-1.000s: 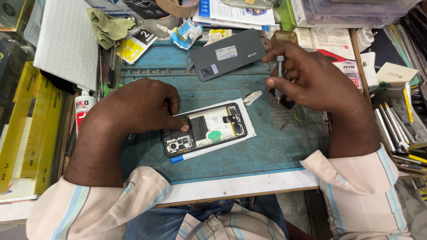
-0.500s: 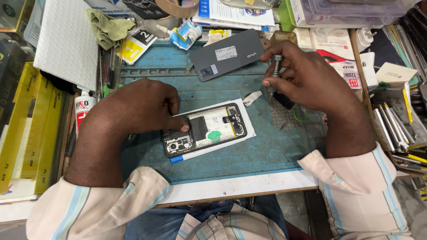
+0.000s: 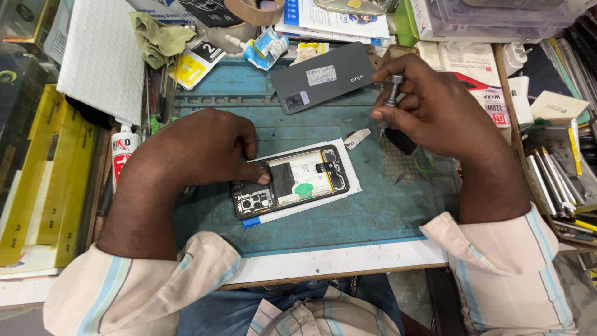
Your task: The person disassembles a smartphone by removing screws from the internal frame using a screwdriver. They handle the phone and screws, placing removed screws on the workbench.
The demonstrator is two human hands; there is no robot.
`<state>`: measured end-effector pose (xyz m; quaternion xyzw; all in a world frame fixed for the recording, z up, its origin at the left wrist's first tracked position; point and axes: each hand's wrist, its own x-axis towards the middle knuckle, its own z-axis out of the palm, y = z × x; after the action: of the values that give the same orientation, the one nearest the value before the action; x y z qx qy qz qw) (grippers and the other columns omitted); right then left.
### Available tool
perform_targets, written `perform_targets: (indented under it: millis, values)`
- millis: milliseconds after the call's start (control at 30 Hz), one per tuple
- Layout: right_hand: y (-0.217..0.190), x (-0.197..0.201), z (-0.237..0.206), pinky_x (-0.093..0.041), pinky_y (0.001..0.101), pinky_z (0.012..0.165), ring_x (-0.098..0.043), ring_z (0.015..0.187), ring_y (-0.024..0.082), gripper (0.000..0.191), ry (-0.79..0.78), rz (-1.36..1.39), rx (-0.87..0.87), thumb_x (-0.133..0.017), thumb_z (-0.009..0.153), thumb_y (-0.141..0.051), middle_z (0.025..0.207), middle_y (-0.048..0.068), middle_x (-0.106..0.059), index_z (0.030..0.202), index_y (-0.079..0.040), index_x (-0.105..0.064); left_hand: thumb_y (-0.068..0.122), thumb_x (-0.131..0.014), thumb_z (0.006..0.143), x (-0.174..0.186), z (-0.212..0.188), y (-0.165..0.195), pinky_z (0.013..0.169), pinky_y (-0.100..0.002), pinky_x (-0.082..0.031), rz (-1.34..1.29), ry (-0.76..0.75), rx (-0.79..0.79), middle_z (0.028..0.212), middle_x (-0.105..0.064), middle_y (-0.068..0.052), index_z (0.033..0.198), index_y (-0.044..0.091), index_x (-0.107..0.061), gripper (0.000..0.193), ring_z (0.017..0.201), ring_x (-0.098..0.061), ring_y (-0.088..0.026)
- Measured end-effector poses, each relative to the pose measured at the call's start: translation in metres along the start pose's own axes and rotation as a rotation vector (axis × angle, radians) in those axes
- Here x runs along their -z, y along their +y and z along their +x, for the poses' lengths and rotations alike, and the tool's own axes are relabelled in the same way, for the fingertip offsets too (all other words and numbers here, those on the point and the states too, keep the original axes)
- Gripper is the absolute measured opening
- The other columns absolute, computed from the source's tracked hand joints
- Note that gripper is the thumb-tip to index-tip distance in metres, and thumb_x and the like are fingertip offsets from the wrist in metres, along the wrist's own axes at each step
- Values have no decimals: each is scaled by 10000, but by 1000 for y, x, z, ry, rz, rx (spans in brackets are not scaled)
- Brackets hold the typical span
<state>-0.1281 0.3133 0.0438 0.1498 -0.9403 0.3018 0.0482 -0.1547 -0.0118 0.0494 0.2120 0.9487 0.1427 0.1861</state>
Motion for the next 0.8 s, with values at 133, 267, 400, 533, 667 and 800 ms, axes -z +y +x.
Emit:
perform_targets:
  millis: [133, 267, 400, 533, 667, 800]
  values:
    - [-5, -8, -1, -608, 271, 805, -738, 971, 164, 430, 57, 363, 202, -690, 1017, 17, 1069, 124, -716, 1380, -41, -466, 430, -939, 633, 1, 3, 1, 642, -398, -548, -109, 110, -174, 758, -746, -75, 919, 118, -751, 464, 702, -729, -246]
    - [-14, -39, -4, -675, 359, 957, -722, 1066, 230, 450, 178, 602, 359, -634, 1017, 124, 1152, 179, -602, 1368, -42, -407, 327, -876, 721, -4, 5, 8, 567, -381, -515, -260, 203, -361, 679, -720, -75, 892, 117, -789, 284, 598, -689, -213]
    - [-19, -60, -6, -654, 343, 978, -728, 1133, 246, 452, 165, 631, 495, -658, 1059, 130, 1184, 194, -670, 1359, -68, -385, 296, -853, 751, -7, 9, 12, 554, -349, -515, -356, 217, -369, 695, -748, -55, 897, 131, -812, 224, 577, -682, -177]
    - [-21, -65, -9, -674, 325, 925, -743, 1133, 255, 473, 174, 593, 524, -661, 1051, 105, 1201, 194, -672, 1378, -87, -378, 290, -849, 768, -10, 12, 14, 581, -336, -539, -373, 206, -399, 726, -763, -72, 925, 136, -824, 221, 603, -698, -179]
    - [-23, -66, -8, -676, 314, 901, -740, 1136, 259, 458, 164, 592, 536, -661, 1053, 85, 1207, 200, -666, 1371, -83, -377, 281, -840, 781, -15, 16, 16, 611, -321, -564, -378, 200, -429, 757, -781, -71, 926, 135, -825, 207, 633, -728, -166]
    - [-24, -66, -7, -690, 322, 915, -728, 1161, 268, 450, 166, 539, 560, -667, 1055, 63, 1264, 207, -655, 1365, -76, -372, 265, -817, 811, -18, 20, 17, 609, -318, -570, -409, 203, -433, 773, -789, -59, 941, 136, -819, 183, 629, -737, -153]
